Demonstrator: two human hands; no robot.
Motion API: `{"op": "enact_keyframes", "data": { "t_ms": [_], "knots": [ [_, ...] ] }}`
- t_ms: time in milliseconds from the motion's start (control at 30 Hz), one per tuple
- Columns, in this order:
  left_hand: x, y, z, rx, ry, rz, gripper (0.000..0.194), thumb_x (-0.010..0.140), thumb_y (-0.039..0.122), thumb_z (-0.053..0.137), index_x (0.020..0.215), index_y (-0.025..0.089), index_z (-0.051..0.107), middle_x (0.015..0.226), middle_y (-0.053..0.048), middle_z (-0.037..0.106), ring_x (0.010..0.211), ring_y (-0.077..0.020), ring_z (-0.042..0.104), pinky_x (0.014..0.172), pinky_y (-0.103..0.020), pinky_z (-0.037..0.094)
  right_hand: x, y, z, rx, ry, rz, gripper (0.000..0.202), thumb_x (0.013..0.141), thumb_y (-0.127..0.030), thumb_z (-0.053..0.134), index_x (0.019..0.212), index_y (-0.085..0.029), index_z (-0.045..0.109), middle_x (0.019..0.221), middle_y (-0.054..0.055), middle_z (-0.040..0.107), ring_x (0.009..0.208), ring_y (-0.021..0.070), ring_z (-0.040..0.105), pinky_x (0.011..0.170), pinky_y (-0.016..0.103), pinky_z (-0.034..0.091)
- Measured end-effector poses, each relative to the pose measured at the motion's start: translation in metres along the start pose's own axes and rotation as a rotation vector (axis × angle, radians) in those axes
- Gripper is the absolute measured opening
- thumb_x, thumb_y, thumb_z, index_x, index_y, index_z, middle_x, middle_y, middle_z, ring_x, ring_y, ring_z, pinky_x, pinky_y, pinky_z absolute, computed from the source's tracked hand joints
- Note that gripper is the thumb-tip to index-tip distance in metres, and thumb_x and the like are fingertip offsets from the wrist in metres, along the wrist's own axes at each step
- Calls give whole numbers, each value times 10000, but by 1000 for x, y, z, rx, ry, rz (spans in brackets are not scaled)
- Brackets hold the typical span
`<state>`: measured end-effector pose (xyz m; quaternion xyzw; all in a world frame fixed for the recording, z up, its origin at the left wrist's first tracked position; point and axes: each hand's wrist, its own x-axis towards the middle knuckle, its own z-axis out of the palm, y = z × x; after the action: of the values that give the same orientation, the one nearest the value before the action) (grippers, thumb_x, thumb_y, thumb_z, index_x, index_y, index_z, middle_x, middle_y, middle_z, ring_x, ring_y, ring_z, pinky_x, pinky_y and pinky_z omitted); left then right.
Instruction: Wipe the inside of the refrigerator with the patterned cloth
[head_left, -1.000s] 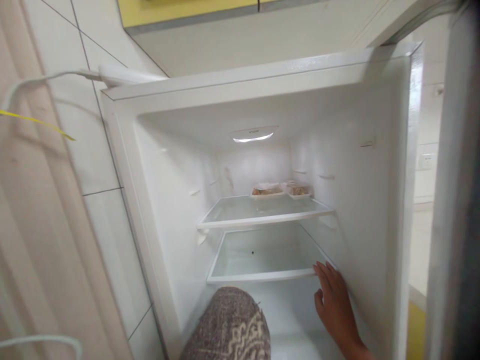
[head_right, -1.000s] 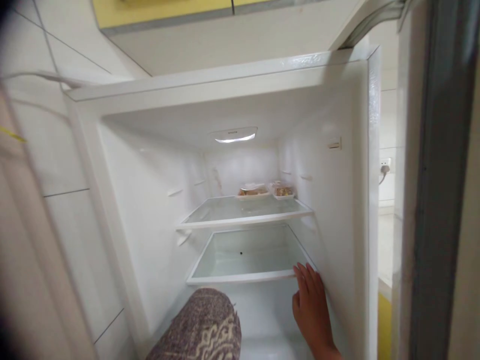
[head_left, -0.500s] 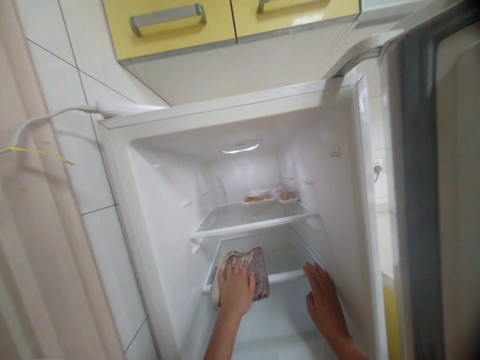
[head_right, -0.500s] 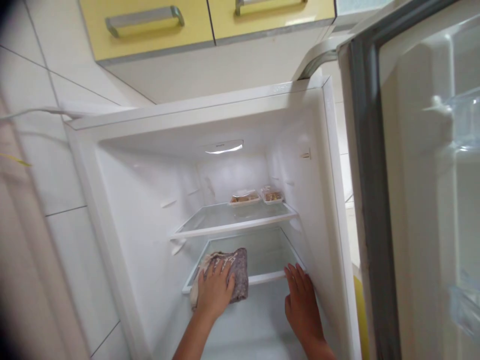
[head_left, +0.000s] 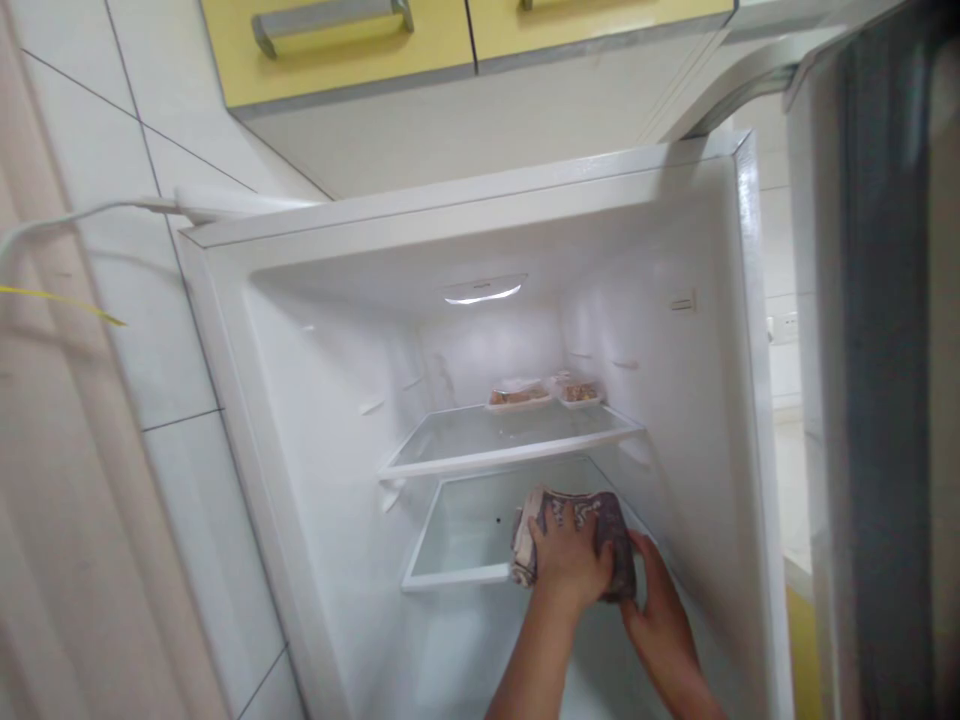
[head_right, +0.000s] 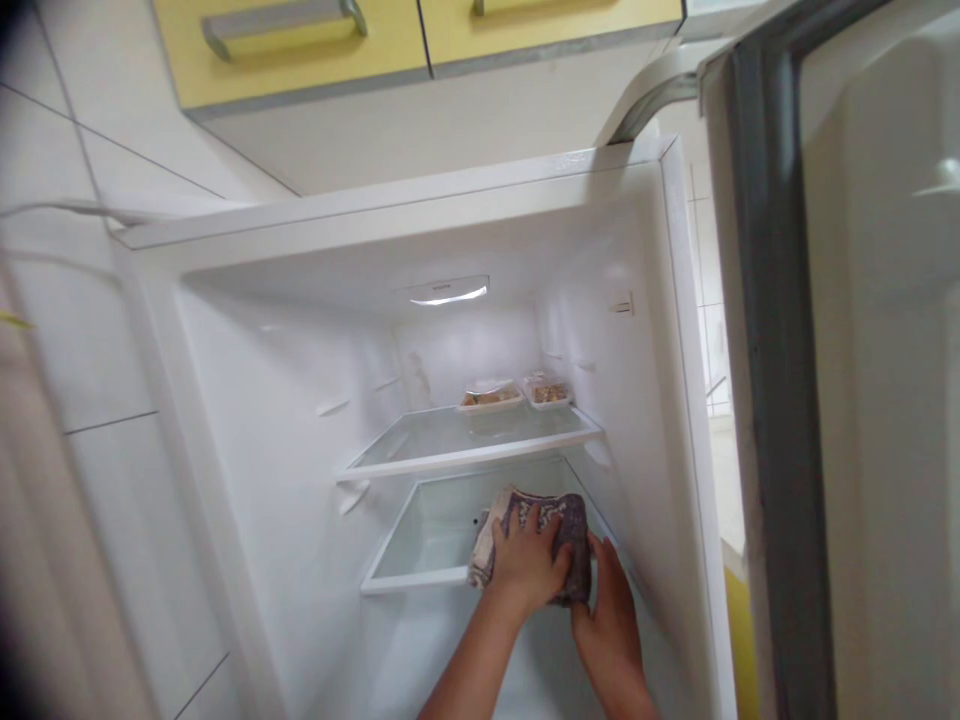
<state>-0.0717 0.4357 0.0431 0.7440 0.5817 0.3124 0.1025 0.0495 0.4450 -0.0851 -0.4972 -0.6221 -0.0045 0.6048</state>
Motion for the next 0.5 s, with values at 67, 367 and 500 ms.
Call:
{"op": "enact_keyframes", "data": {
  "t_ms": [67, 367, 500],
  "knots": [
    [11, 11, 14, -6, -25, 25, 588, 842, 551, 528, 1328, 238, 632, 1542, -213, 472, 1512, -487, 236, 1161, -756, -93, 2, 1, -6, 34, 12, 20, 788, 770, -129, 445, 1537, -244, 302, 1494, 132, 515, 1369, 311, 518, 1085, 529, 494],
    [28, 0, 4, 53, -11, -65, 494, 864, 405, 500, 1290, 193, 631, 1517, -235, 498, 1480, -449, 343, 1171, -758, 68, -2, 4, -15, -319, -79, -152, 1000, 734, 33, 412, 1616, -232, 23, 1544, 169, 439, 1461, 335, 411, 1144, 526, 459],
    [20, -26, -23, 27, 94, -132, 432, 871, 377, 565, 1245, 175, 639, 1495, -215, 521, 1463, -425, 370, 1188, -736, 121, -3, 7, -16, -395, -61, -200, 1025, 752, 33, 423, 1610, -229, -73, 1528, 188, 455, 1440, 349, 441, 1122, 541, 492]
  ]
}}
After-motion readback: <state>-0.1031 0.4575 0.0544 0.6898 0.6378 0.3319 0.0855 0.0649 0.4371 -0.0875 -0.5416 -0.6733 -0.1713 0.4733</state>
